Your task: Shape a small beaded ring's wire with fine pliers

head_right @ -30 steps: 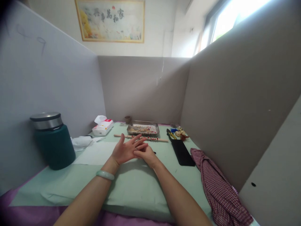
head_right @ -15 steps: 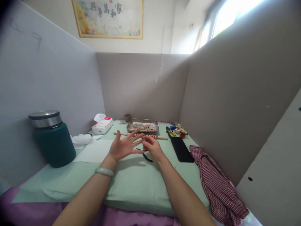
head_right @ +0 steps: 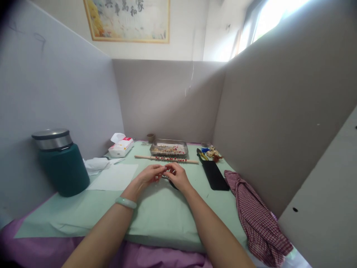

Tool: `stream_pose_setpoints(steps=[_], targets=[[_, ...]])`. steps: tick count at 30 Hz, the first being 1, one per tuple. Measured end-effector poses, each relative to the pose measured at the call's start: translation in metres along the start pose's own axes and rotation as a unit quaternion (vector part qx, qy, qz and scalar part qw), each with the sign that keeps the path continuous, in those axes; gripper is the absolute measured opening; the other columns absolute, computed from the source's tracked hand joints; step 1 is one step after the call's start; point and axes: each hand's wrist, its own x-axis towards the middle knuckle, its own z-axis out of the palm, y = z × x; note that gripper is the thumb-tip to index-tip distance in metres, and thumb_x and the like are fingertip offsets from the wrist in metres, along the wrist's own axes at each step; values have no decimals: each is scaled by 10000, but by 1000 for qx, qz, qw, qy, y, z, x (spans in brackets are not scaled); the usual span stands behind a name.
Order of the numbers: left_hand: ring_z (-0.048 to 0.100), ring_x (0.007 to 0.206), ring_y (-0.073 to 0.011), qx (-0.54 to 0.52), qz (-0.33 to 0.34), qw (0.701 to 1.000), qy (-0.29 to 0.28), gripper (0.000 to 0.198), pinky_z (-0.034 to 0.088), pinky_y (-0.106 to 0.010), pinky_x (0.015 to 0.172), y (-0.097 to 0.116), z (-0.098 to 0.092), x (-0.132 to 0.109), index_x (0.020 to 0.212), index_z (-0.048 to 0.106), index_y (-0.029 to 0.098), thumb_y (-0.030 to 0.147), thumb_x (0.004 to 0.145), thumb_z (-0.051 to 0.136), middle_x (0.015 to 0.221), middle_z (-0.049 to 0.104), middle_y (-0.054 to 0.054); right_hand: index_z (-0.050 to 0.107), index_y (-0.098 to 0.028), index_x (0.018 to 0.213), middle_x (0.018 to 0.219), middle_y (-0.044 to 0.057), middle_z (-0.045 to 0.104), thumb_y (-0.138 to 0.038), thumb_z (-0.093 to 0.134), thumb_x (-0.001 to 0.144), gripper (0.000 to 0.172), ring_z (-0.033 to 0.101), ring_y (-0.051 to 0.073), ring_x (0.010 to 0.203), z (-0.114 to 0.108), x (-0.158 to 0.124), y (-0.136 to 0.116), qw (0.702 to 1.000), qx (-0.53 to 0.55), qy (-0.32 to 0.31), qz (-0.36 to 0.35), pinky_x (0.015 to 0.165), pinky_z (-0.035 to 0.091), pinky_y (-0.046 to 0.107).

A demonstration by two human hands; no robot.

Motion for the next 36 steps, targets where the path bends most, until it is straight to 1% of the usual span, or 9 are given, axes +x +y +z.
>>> stream_pose_setpoints(steps=[4, 7, 11, 13, 18, 21, 26, 30, 36], targets=[[477, 501, -77, -55, 8, 998, 0, 243, 331, -214, 463, 1, -2, 1, 755, 628, 116, 321, 673, 729, 621, 564, -17, 610, -202, 981, 837, 23, 617, -367, 653, 719, 313, 552, 141, 683, 1, 1, -1, 998, 44, 6, 55, 598, 440, 258], [529, 554, -91, -71, 3, 997, 3, 269, 408, -230, 517, 2, -3, 1, 832, 618, 122, 299, 666, 735, 734, 607, -40, 603, -180, 860, 736, 13, 606, -408, 585, 767, 247, 509, 119, 574, 0, 2, 0, 991, 87, 2, 101, 514, 406, 239], [556, 592, -113, -38, -6, 999, 11, 281, 457, -272, 565, 3, -1, -3, 869, 612, 121, 274, 665, 730, 806, 619, -66, 596, -177, 764, 614, -10, 565, -427, 572, 770, 251, 466, 106, 513, 0, 2, 0, 989, 100, -3, 111, 471, 366, 226], [545, 593, -107, -21, 0, 1000, 13, 284, 451, -267, 553, 3, 0, -3, 857, 620, 116, 306, 672, 722, 818, 610, -67, 593, -179, 751, 579, -22, 544, -430, 579, 763, 252, 450, 100, 496, 0, 2, -2, 988, 101, -4, 113, 463, 356, 223], [469, 534, -81, -2, 41, 999, 29, 313, 401, -236, 500, 0, -1, 0, 770, 614, 114, 378, 648, 731, 646, 511, -1, 578, -177, 746, 664, -8, 584, -446, 601, 740, 270, 462, 94, 502, 2, 2, -5, 986, 106, -4, 132, 459, 354, 223], [484, 554, -85, -12, 42, 999, 14, 340, 419, -252, 533, 2, 2, -2, 757, 598, 118, 399, 628, 740, 682, 524, -7, 564, -176, 726, 613, -20, 559, -446, 609, 735, 274, 438, 91, 481, 2, 2, -7, 984, 107, -11, 143, 452, 343, 223], [495, 562, -92, 38, 21, 999, -13, 383, 403, -255, 529, 8, 7, -8, 738, 573, 124, 489, 673, 672, 716, 547, -27, 535, -179, 689, 537, -44, 486, -435, 591, 757, 271, 397, 87, 469, 2, 1, -7, 984, 118, -18, 134, 455, 318, 222], [494, 543, -93, 61, 21, 997, -35, 368, 394, -251, 532, 6, 5, -8, 704, 551, 131, 472, 661, 683, 640, 521, -4, 509, -186, 679, 529, -54, 468, -447, 572, 776, 285, 382, 81, 451, 1, 0, -5, 979, 144, -53, 132, 446, 297, 221], [504, 539, -86, 74, 22, 995, -57, 335, 377, -235, 516, 4, 3, -8, 740, 553, 135, 423, 661, 704, 670, 554, -13, 511, -187, 681, 523, -49, 470, -457, 559, 787, 294, 395, 85, 452, 0, -1, -3, 978, 141, -60, 140, 435, 291, 219]])
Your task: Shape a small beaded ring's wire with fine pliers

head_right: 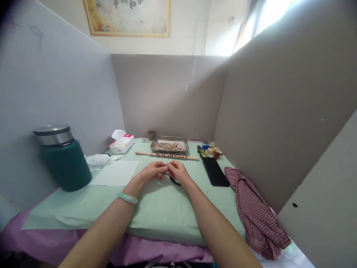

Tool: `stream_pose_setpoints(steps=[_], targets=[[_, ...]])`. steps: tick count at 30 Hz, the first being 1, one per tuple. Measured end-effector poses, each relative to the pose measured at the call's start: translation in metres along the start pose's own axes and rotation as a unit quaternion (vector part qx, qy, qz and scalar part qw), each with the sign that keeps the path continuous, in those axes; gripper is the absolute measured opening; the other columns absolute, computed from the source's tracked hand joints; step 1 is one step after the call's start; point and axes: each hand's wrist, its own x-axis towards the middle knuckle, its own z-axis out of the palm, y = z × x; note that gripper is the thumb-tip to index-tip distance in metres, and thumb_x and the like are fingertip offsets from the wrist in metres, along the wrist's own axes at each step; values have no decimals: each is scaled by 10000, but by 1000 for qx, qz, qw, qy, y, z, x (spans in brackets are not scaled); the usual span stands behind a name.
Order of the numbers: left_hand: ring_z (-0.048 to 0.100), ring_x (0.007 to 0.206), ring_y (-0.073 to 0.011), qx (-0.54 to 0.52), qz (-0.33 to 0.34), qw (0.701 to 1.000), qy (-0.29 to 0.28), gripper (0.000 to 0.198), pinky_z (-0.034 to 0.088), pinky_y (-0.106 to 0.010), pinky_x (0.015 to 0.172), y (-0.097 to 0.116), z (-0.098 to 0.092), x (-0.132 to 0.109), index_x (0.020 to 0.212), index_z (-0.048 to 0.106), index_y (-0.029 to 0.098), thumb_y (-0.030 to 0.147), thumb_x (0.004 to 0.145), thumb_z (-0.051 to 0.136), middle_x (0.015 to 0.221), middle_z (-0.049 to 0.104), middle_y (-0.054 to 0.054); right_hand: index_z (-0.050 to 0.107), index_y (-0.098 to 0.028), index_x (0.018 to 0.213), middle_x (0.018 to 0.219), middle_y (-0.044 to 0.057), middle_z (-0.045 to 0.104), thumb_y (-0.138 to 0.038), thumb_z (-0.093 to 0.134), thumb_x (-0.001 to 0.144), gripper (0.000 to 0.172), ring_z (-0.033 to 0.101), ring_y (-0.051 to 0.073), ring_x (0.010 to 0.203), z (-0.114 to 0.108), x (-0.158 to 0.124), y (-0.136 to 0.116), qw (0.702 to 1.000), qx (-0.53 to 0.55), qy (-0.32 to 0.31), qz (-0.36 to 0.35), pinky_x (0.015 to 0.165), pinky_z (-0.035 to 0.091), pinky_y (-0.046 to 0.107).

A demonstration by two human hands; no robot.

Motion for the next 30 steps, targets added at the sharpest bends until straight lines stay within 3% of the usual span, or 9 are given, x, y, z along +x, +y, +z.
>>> stream_pose_setpoints(steps=[6, 10, 15, 19, 23, 30], targets=[[525, 578, -87, -90, 9, 996, 17, 329, 442, -254, 571, 3, 0, 2, 792, 568, 118, 366, 655, 735, 729, 563, -31, 541, -190, 743, 591, -38, 513, -472, 556, 781, 286, 407, 82, 458, 2, 0, -3, 1000, 25, 8, -1, 436, 315, 223], [534, 578, -97, -122, 8, 991, 48, 341, 464, -270, 586, 0, 0, 5, 816, 562, 127, 350, 643, 753, 680, 538, -10, 556, -194, 811, 640, -35, 552, -405, 649, 701, 255, 433, 88, 498, 6, -2, -8, 1000, 6, 20, -8, 468, 344, 222], [538, 584, -100, -74, -2, 996, 55, 330, 464, -268, 557, 1, 3, 2, 827, 569, 134, 375, 667, 727, 733, 545, -20, 552, -191, 745, 601, -34, 541, -396, 616, 713, 217, 436, 100, 504, 6, 0, -8, 997, -34, 62, -23, 493, 358, 234], [557, 658, -114, -31, 29, 997, 70, 367, 472, -261, 572, 6, 4, 0, 907, 592, 151, 403, 669, 714, 871, 577, -52, 572, -194, 757, 612, -29, 538, -400, 592, 731, 208, 460, 116, 533, 4, 3, -2, 993, -65, 79, -49, 531, 388, 250], [547, 678, -124, -20, 46, 994, 97, 344, 464, -253, 570, 5, 3, 2, 832, 612, 132, 428, 678, 696, 812, 582, -53, 589, -189, 740, 662, -4, 571, -397, 590, 734, 209, 499, 138, 609, 4, 3, 3, 987, -116, 85, -72, 577, 407, 257], [607, 785, -171, -131, 55, 989, 47, 288, 509, -362, 746, 2, 4, 5, 807, 587, 108, 351, 707, 704, 807, 604, -69, 588, -196, 783, 694, -2, 596, -393, 590, 735, 203, 537, 148, 650, 3, 4, 6, 989, -94, 86, -75, 604, 432, 261]])
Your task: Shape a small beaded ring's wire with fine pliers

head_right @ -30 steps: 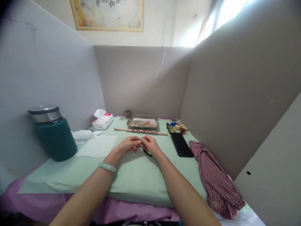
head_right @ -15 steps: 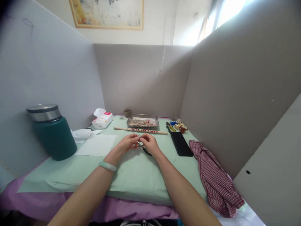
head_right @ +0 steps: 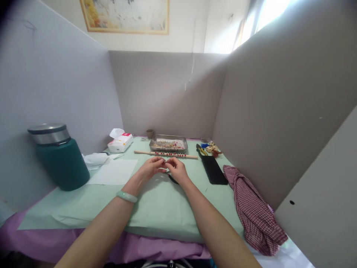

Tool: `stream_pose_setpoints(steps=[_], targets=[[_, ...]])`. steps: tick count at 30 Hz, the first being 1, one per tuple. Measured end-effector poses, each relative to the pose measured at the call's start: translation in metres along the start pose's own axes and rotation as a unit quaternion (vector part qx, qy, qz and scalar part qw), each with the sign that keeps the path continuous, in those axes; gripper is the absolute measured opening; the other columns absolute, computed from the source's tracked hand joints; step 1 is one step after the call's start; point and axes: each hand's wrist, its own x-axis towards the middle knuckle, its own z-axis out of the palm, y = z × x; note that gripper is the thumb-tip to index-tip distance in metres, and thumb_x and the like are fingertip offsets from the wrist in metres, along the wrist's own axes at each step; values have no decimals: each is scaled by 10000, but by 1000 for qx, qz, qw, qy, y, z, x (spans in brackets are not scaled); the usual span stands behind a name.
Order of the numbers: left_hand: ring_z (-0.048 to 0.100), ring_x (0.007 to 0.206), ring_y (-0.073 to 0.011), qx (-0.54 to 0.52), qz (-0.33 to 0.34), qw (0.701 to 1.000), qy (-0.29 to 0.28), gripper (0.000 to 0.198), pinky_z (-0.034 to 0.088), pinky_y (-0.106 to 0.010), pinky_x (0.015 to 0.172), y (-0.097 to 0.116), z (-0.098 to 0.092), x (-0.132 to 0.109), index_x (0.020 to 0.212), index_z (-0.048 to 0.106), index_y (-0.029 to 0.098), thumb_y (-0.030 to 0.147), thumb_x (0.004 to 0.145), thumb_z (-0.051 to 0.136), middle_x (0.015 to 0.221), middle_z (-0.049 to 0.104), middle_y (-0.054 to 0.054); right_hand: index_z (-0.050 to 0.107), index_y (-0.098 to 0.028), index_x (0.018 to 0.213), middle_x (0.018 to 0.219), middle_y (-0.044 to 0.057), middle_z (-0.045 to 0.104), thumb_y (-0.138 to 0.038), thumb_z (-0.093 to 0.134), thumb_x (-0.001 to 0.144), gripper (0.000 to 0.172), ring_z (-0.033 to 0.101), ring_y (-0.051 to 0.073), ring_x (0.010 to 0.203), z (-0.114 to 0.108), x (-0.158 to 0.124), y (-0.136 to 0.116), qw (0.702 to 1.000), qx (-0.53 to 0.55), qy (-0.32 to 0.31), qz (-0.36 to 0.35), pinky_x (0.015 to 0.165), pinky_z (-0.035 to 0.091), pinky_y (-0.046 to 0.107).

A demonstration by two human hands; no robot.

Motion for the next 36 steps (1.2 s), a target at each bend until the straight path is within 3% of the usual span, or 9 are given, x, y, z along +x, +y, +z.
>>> stream_pose_setpoints(steps=[7, 20, 29, 36], targets=[[632, 729, -171, 43, -56, 997, 10, 242, 518, -338, 673, 2, 2, -4, 853, 574, 111, 317, 761, 660, 870, 612, -93, 587, -199, 787, 682, 1, 590, -394, 563, 762, 198, 531, 150, 632, 0, 1, 5, 999, -32, 29, -9, 600, 442, 266], [615, 748, -166, 64, -37, 997, -10, 345, 512, -300, 645, 2, -1, -4, 866, 608, 121, 415, 706, 693, 876, 622, -100, 593, -205, 780, 699, 8, 605, -404, 559, 764, 202, 542, 157, 647, 0, 1, 6, 998, -49, 24, -13, 601, 450, 271], [619, 696, -155, 58, -59, 997, 10, 300, 512, -301, 623, 1, -1, -3, 876, 586, 124, 366, 729, 686, 847, 619, -92, 592, -203, 807, 729, 22, 630, -401, 549, 770, 205, 572, 170, 683, 0, 0, 2, 999, -34, 11, -3, 610, 464, 279], [601, 711, -142, 56, -38, 998, 7, 308, 506, -279, 628, 7, 1, -6, 842, 594, 123, 350, 683, 727, 855, 607, -80, 603, -207, 813, 726, 14, 614, -414, 571, 755, 217, 547, 161, 652, 0, 1, 4, 999, -36, 19, -13, 593, 455, 272]])
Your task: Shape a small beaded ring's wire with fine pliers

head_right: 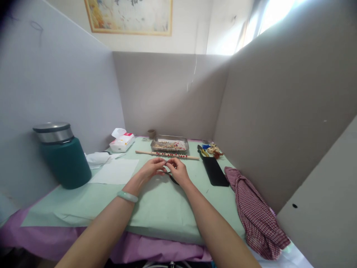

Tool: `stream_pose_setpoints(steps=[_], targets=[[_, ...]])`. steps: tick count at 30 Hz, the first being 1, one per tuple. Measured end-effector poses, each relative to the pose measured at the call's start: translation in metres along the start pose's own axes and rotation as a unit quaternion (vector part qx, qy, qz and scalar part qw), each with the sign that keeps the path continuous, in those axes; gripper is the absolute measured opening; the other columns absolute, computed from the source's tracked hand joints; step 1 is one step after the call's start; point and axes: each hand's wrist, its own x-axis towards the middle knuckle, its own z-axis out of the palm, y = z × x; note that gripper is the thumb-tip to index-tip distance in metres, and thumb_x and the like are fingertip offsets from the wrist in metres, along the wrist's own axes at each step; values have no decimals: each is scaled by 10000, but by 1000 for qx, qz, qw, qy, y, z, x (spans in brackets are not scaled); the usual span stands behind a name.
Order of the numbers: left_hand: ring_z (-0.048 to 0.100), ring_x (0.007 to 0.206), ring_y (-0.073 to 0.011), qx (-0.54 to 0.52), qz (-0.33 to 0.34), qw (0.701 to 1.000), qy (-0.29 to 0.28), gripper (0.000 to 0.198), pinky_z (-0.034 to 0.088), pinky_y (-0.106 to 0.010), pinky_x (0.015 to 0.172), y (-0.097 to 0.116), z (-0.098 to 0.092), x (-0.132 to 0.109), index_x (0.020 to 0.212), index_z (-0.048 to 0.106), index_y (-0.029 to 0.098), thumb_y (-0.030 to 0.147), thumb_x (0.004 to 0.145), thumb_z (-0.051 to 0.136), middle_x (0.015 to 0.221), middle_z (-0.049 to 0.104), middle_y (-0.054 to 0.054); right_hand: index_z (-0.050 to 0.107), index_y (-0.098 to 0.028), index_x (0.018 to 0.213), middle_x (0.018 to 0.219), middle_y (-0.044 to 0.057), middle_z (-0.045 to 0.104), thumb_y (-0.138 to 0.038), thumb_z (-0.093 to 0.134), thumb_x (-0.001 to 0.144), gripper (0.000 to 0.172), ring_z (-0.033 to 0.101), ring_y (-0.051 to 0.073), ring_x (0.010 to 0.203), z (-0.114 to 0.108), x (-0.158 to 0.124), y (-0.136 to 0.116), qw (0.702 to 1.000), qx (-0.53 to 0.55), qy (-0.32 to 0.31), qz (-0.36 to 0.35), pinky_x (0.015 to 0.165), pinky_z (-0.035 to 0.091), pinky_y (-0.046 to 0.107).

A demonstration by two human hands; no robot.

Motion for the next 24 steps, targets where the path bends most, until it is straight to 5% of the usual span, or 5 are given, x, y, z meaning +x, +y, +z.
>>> stream_pose_setpoints(steps=[13, 24], targets=[[559, 626, -119, 42, 51, 998, 6, 274, 493, -301, 605, -7, -1, 7, 810, 573, 136, 320, 666, 717, 739, 562, -20, 600, -209, 720, 684, 7, 572, -360, 561, 766, 163, 519, 155, 642, 0, 0, 1, 999, -20, 8, -35, 597, 453, 270], [585, 656, -128, -25, 62, 998, -4, 267, 515, -326, 636, -6, 0, 5, 824, 546, 135, 277, 675, 716, 764, 558, -14, 563, -199, 808, 704, -5, 588, -378, 526, 804, 183, 511, 126, 564, 0, -3, -8, 999, -21, -2, -34, 557, 428, 244]])
